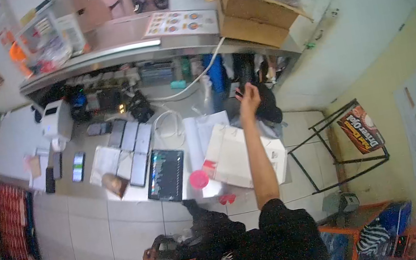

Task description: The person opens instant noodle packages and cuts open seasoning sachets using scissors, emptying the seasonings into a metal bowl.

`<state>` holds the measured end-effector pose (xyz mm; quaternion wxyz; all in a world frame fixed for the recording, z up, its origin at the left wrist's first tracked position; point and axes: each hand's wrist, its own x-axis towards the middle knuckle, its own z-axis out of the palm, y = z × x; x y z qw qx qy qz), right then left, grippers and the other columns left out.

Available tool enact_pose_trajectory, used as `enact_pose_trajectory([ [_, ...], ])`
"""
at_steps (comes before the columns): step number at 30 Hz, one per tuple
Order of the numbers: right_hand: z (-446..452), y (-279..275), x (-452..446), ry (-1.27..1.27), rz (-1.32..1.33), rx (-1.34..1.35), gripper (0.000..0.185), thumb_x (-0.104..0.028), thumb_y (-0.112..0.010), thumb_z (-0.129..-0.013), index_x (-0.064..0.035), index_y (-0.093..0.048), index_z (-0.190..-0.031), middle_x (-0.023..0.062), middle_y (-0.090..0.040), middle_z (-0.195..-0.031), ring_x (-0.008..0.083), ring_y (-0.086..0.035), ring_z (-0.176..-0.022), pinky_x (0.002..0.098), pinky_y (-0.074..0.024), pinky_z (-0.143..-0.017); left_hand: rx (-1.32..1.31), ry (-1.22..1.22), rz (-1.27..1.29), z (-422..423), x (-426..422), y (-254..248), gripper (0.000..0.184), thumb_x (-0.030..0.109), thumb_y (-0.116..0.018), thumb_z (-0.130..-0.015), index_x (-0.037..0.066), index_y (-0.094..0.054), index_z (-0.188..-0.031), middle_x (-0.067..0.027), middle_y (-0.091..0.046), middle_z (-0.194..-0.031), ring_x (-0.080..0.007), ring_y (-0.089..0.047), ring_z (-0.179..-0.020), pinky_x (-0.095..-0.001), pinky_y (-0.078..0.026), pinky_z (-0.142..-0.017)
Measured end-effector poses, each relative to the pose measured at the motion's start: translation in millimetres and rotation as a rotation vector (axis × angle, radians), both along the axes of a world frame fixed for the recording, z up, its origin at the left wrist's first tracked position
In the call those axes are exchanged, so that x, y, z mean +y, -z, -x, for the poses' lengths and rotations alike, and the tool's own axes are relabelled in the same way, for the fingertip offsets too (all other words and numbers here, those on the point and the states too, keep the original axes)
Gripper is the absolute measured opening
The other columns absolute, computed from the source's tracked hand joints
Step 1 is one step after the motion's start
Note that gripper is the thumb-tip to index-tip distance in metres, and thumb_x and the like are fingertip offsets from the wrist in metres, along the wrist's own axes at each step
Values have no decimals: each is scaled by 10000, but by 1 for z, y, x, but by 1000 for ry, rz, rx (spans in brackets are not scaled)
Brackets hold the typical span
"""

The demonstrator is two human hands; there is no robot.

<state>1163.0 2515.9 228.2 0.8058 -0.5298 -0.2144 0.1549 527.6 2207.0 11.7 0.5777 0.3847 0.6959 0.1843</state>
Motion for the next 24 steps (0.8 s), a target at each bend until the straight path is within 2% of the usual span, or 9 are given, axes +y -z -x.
enact_pose_trajectory([
  [2,-11,-34,26,69,-84,-242,264,-250,-524,-937,-5,-539,-1035,84,-579,-1016,172,-623,-803,239,-514,-631,-29,125,-42,24,0,60,477,324,-614,-876,-25,-490,-1177,-122,-624,-881,-176,-595,-796,-285,-483,-686],
  [5,-11,-120,55,219,-136,-553,232,-187,-516,-934,24,-529,-1029,112,-578,-1090,194,-604,-880,274,-494,-744,-131,62,139,11,52,23,461,357,-610,-870,56,-467,-1188,-104,-639,-867,-189,-628,-765,-324,-508,-628],
  [7,-25,-193,75,429,-245,-1023,212,-154,-512,-920,26,-527,-1031,129,-588,-1099,253,-574,-969,357,-443,-863,-53,120,78,-15,106,-28,476,360,-602,-874,56,-456,-1209,-120,-642,-887,-208,-632,-802,-332,-511,-631],
  [11,-61,-288,88,397,-88,-1190,209,-140,-534,-885,13,-530,-1027,158,-585,-1103,304,-534,-1058,386,-375,-945,59,217,-106,-27,194,-37,490,355,-582,-884,54,-445,-1246,-144,-641,-931,-211,-629,-889,-319,-501,-615],
  [15,-119,-309,97,133,306,-1301,216,-117,-556,-848,-13,-531,-1036,171,-574,-1106,310,-518,-1103,367,-369,-955,33,280,-244,-53,265,-64,472,342,-576,-888,48,-454,-1236,-118,-632,-933,-185,-628,-884,-299,-490,-604],
  [17,-133,-316,93,132,271,-1376,227,-101,-557,-836,-25,-530,-1048,167,-570,-1120,315,-514,-1109,371,-366,-958,-35,242,-260,-69,290,-86,366,192,-582,-887,20,-485,-1194,-136,-629,-889,-191,-625,-840,-299,-478,-723],
  [20,-126,-317,87,142,242,-1430,263,-72,-560,-811,-41,-527,-1070,156,-557,-1150,315,-508,-1117,378,-364,-960,-88,277,-312,-57,312,-48,344,182,-590,-881,47,-497,-1184,-123,-620,-906,-177,-609,-862,-297,-475,-724],
  [22,-119,-317,84,156,249,-1407,284,-58,-562,-798,-44,-525,-1079,150,-549,-1168,309,-507,-1121,380,-365,-959,-115,265,-246,-67,320,-66,352,177,-599,-877,29,-504,-1183,-109,-610,-953,-160,-590,-843,-286,-469,-718],
  [24,-112,-314,81,194,212,-1336,283,-55,-559,-805,-39,-528,-1086,138,-534,-1194,280,-498,-1133,379,-363,-965,-120,311,-294,-61,325,-49,358,168,-604,-872,22,-505,-1183,-106,-608,-971,-158,-589,-836,-281,-469,-713],
])
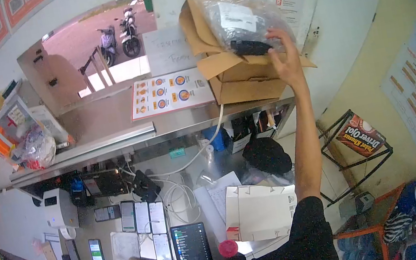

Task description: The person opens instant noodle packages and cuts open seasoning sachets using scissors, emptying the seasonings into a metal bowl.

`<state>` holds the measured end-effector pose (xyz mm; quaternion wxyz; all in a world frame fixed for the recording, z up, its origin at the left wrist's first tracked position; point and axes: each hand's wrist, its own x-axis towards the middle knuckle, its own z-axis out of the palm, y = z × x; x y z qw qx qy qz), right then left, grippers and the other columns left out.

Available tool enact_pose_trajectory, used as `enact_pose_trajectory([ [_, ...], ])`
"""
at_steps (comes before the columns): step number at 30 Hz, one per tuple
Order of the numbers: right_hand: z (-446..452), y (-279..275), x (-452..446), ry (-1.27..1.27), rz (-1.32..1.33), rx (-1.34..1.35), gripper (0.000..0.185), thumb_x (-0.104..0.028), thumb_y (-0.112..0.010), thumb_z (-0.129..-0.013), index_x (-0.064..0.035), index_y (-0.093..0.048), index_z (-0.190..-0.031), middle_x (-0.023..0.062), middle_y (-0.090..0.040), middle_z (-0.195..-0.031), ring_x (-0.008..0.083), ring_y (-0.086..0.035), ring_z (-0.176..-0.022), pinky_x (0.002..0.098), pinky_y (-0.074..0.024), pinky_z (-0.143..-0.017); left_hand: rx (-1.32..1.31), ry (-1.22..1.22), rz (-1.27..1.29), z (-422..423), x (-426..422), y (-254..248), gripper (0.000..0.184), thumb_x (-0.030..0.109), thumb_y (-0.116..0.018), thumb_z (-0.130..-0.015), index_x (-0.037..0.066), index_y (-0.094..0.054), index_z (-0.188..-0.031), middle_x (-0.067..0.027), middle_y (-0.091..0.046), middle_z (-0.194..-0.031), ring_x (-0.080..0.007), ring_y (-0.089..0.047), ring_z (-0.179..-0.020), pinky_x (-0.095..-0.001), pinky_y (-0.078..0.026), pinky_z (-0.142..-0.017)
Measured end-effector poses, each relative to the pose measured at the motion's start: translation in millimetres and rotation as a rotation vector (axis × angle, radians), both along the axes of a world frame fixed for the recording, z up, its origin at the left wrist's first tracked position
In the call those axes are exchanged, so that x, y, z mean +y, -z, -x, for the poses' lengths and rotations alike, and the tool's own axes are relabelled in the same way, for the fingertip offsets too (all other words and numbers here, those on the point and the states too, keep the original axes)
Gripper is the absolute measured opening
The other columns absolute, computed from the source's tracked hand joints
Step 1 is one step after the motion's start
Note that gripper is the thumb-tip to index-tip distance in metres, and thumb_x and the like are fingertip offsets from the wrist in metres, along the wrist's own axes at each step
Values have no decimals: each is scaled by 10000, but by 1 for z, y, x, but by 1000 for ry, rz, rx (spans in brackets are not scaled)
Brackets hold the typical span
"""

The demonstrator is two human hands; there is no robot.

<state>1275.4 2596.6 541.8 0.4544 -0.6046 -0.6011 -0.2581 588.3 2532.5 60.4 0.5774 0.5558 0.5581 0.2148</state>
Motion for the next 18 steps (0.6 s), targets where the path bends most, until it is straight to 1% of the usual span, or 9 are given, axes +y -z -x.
enact_pose_trajectory([
  [1,6,4,-1,17,-66,16,287,-54,-554,-811,-39,-531,-1097,128,-530,-1203,264,-492,-1139,372,-365,-964,-5,29,-47,5,-4,11,364,159,-610,-866,15,-506,-1184,-103,-606,-989,-157,-588,-829,-275,-468,-709],
  [4,2,34,12,-128,-284,12,303,-123,-540,-858,-36,-523,-1149,136,-494,-1256,266,-479,-1158,369,-361,-988,95,121,-432,14,-17,32,435,113,-607,-839,-26,-468,-1227,-202,-509,-1220,-305,-476,-1152,-394,-394,-949],
  [5,32,39,10,-223,-326,99,296,-144,-510,-883,-30,-512,-1156,168,-484,-1272,297,-474,-1173,407,-367,-1002,176,149,-497,4,-17,-3,471,196,-617,-850,-29,-461,-1233,-225,-475,-1266,-327,-445,-1195,-404,-394,-953],
  [6,59,46,11,-282,-343,92,279,-166,-475,-915,-9,-506,-1143,206,-485,-1256,329,-489,-1155,431,-380,-993,252,178,-149,5,-24,-31,620,290,-545,-906,44,-267,-1402,-208,-363,-1388,-302,-399,-1258,-400,-356,-1011],
  [7,85,52,12,-342,-359,84,279,-189,-440,-946,12,-499,-1131,245,-486,-1241,361,-503,-1136,455,-394,-984,332,107,150,15,-35,-8,574,304,-534,-911,51,-312,-1376,-200,-433,-1336,-291,-521,-1145,-401,-393,-979],
  [8,103,62,15,-330,-366,64,223,-140,-444,-941,22,-501,-1084,247,-517,-1198,354,-515,-1117,452,-402,-976,336,121,119,22,-44,0,510,337,-516,-917,53,-383,-1319,-180,-568,-1180,-265,-607,-982,-399,-447,-897],
  [11,184,89,31,-550,-325,195,168,-81,-448,-916,19,-503,-1040,231,-556,-1106,339,-542,-1055,445,-428,-926,206,-144,189,16,-64,-70,367,320,-572,-890,27,-556,-1110,-102,-645,-758,-148,-578,-661,-305,-463,-650],
  [15,288,154,59,-970,-132,295,194,-130,-518,-882,-5,-505,-1030,225,-562,-992,290,-557,-904,378,-452,-793,74,-246,263,52,-131,-36,356,366,-567,-895,10,-576,-916,-78,-642,-741,-133,-580,-684,-292,-452,-641],
  [18,413,208,45,-1000,107,698,140,-144,-524,-876,-18,-497,-933,170,-576,-898,255,-565,-837,357,-470,-751,76,-340,454,66,-173,-39,368,377,-581,-886,15,-559,-828,-65,-628,-725,-126,-576,-691,-285,-447,-640],
])
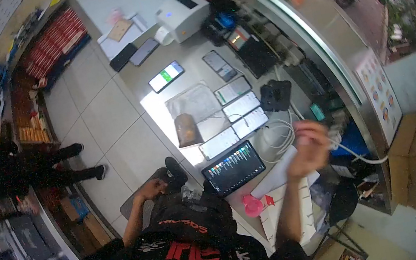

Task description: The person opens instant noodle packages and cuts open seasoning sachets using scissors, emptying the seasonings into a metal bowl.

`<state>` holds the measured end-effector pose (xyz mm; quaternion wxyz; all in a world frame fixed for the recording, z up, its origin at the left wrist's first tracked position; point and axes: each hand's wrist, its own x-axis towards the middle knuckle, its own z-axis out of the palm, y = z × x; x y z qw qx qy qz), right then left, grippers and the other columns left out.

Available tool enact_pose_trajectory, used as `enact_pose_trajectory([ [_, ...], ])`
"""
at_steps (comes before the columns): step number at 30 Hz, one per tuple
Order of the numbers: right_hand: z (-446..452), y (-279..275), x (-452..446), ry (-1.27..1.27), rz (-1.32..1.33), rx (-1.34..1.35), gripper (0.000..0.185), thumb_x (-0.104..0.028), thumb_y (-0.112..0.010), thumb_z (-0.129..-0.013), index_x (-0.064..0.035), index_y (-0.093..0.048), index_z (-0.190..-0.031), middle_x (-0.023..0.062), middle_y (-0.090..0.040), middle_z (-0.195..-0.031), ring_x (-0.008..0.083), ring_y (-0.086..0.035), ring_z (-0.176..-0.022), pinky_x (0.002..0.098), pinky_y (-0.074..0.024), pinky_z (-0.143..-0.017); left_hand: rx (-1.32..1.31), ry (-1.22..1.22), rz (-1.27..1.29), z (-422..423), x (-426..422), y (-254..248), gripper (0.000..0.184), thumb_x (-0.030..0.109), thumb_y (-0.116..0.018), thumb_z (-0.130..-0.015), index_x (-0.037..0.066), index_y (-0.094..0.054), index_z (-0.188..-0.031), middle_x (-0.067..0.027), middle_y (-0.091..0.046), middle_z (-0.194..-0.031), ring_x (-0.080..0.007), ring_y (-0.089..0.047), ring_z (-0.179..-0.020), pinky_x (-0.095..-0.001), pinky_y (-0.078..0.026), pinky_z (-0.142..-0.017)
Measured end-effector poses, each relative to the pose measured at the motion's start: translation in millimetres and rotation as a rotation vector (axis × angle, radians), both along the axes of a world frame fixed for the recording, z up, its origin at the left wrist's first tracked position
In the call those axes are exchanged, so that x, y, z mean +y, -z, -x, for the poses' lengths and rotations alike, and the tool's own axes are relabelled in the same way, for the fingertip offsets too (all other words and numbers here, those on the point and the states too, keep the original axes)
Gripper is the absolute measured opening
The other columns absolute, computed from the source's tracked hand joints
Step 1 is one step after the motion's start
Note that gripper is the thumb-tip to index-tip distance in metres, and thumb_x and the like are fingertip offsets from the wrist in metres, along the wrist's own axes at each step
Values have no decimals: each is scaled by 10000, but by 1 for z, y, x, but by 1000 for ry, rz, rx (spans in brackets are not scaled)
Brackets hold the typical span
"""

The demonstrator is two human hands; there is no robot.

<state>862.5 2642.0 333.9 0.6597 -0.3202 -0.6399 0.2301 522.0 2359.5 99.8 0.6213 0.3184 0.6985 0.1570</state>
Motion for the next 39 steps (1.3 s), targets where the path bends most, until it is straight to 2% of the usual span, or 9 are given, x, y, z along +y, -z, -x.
enact_pose_trajectory([
  [5,195,76,-76,-796,765,-420,342,-157,-638,-809,-5,-527,-1096,162,-571,-1045,290,-552,-952,361,-426,-867,-35,-201,-59,37,-79,30,365,379,-598,-875,31,-550,-776,-57,-613,-721,-129,-568,-698,-281,-445,-653],
  [7,245,86,-90,-810,462,-724,385,-146,-666,-785,-2,-509,-1107,153,-548,-1050,284,-544,-983,342,-425,-856,-63,-333,-114,61,-105,40,357,372,-603,-872,33,-554,-772,-58,-610,-723,-131,-566,-703,-282,-446,-661],
  [13,289,247,-76,-65,408,-912,632,-335,-751,-696,4,-489,-1162,210,-542,-1088,371,-517,-1043,445,-417,-870,-26,-603,-224,169,-163,75,316,340,-595,-883,29,-548,-852,-65,-608,-786,-154,-575,-733,-298,-461,-695],
  [16,281,267,-68,406,878,-1058,745,-411,-781,-626,0,-491,-1175,214,-534,-1120,385,-508,-1070,480,-410,-894,152,-638,-199,231,-173,54,310,344,-571,-895,37,-529,-894,-51,-598,-826,-172,-591,-747,-317,-473,-693],
  [23,278,294,-61,262,1079,-1190,729,-403,-792,-592,-12,-496,-1132,191,-494,-1134,376,-488,-1078,506,-401,-893,191,-704,-197,333,-171,40,314,330,-555,-903,18,-536,-926,-83,-614,-794,-166,-586,-749,-288,-456,-656],
  [27,260,324,-64,379,969,-898,615,-305,-787,-625,-53,-496,-1105,199,-540,-1073,354,-535,-1028,451,-443,-865,274,-648,-379,356,-179,92,280,270,-528,-925,-8,-521,-898,-65,-593,-776,-159,-577,-736,-287,-455,-674],
  [30,244,331,-75,274,860,-566,489,-185,-745,-679,-34,-469,-1054,227,-626,-962,390,-605,-927,434,-480,-799,111,-570,-205,340,-145,72,217,313,-535,-909,105,-534,-971,-43,-617,-826,-152,-601,-793,-268,-451,-596],
  [37,253,277,-85,286,1110,-304,593,-254,-685,-763,-41,-363,-1214,235,-600,-1024,395,-595,-936,457,-478,-810,59,-108,-180,285,-35,43,257,337,-531,-914,106,-527,-1026,-56,-624,-907,-167,-593,-884,-319,-461,-682],
  [39,253,301,-83,280,1022,-674,606,-247,-661,-780,-40,-358,-1262,241,-570,-1085,404,-565,-990,464,-452,-855,67,1,-205,271,-4,32,261,345,-530,-915,110,-528,-1029,-54,-622,-913,-167,-589,-895,-322,-459,-697],
])
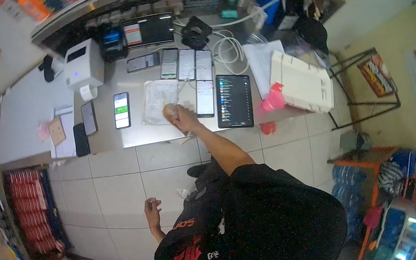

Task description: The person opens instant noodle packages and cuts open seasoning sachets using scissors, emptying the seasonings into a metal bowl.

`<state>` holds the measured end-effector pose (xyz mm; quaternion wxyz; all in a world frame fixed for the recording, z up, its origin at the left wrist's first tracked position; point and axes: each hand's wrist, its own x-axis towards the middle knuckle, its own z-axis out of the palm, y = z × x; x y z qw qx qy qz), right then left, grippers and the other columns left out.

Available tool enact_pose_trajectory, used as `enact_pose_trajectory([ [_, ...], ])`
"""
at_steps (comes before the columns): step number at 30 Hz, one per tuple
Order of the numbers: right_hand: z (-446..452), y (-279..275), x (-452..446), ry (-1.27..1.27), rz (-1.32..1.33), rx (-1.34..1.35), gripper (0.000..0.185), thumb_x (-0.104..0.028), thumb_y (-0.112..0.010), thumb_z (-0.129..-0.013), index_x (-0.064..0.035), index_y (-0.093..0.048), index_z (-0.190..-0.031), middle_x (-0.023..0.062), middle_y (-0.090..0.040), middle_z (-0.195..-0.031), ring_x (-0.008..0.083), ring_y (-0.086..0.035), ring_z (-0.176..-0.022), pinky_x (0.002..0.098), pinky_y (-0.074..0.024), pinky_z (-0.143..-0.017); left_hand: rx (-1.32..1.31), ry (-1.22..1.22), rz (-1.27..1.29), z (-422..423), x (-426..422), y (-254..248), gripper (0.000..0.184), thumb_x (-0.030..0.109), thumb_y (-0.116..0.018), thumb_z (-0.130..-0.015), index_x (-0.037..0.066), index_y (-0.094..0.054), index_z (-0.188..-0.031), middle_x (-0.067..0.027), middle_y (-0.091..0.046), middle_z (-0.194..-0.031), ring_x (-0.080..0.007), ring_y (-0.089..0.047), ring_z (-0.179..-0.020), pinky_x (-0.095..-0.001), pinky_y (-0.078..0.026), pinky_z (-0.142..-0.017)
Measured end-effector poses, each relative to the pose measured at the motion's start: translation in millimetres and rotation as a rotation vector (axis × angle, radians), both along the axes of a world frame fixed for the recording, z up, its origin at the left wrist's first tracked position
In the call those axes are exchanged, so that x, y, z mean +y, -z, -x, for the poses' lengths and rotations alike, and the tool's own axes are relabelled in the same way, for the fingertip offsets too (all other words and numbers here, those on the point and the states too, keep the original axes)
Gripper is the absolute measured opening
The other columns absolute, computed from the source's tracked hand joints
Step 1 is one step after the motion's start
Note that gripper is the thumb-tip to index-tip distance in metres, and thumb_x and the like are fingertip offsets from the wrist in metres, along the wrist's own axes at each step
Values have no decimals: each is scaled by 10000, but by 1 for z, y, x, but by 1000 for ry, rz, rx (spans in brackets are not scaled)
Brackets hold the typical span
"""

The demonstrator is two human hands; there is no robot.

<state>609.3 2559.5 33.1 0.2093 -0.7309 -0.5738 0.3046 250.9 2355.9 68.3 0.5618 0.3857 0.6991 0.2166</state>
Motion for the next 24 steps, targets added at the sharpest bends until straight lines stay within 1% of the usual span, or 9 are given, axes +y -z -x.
enact_pose_trajectory([
  [2,0,-20,0,102,59,57,546,-224,-630,-797,-32,-388,-1247,237,-555,-1106,395,-533,-1036,460,-418,-893,-14,84,-50,-14,31,-19,243,319,-523,-921,106,-517,-1038,-49,-621,-920,-174,-584,-928,-350,-459,-755],
  [9,-3,-30,-11,46,-287,-2,367,-194,-578,-825,-24,-470,-1131,193,-566,-999,373,-528,-984,443,-396,-887,-16,125,-56,-40,54,-24,213,311,-526,-919,122,-531,-1016,-33,-625,-908,-148,-580,-906,-313,-447,-710],
  [11,-2,-28,-12,-346,-427,133,232,-235,-551,-859,-39,-534,-981,161,-563,-917,362,-533,-946,444,-406,-851,-19,96,-16,-43,43,-15,210,314,-530,-916,125,-537,-1009,-33,-631,-894,-145,-586,-893,-311,-447,-695],
  [12,1,-32,-17,-360,-429,146,232,-235,-551,-859,-39,-534,-981,161,-563,-917,362,-533,-946,444,-406,-851,-30,77,10,-49,35,-17,250,354,-529,-916,111,-556,-970,-37,-635,-886,-147,-588,-889,-319,-455,-701],
  [14,8,-40,-34,-590,-415,264,148,-165,-569,-858,-33,-529,-803,129,-529,-822,328,-532,-793,433,-407,-708,-36,63,104,-52,16,3,318,397,-525,-913,83,-574,-906,-44,-643,-875,-151,-592,-877,-339,-467,-721],
  [16,21,-32,-50,-666,-190,381,184,-198,-533,-889,-33,-532,-807,153,-527,-795,347,-532,-746,440,-417,-665,-18,-9,144,-63,-11,10,372,425,-528,-906,60,-578,-859,-52,-648,-869,-160,-598,-855,-357,-478,-735],
  [20,53,-2,-88,-943,-78,373,195,-201,-483,-905,-24,-518,-832,163,-536,-799,354,-545,-750,445,-430,-668,-30,-86,377,-80,-91,24,406,451,-547,-884,49,-598,-857,-67,-650,-837,-180,-603,-821,-358,-496,-699],
  [21,63,2,-99,-981,-31,401,165,-175,-477,-900,-25,-510,-839,159,-537,-800,353,-547,-758,435,-436,-677,-70,-255,451,-80,-124,45,403,417,-545,-881,20,-609,-862,-79,-645,-811,-178,-602,-788,-336,-502,-685],
  [24,91,-8,-106,-1141,58,563,60,-92,-500,-870,-32,-501,-875,135,-551,-794,323,-566,-744,396,-454,-673,-91,-502,522,-87,-210,76,388,397,-539,-876,14,-597,-876,-100,-641,-817,-200,-602,-796,-351,-497,-692],
])
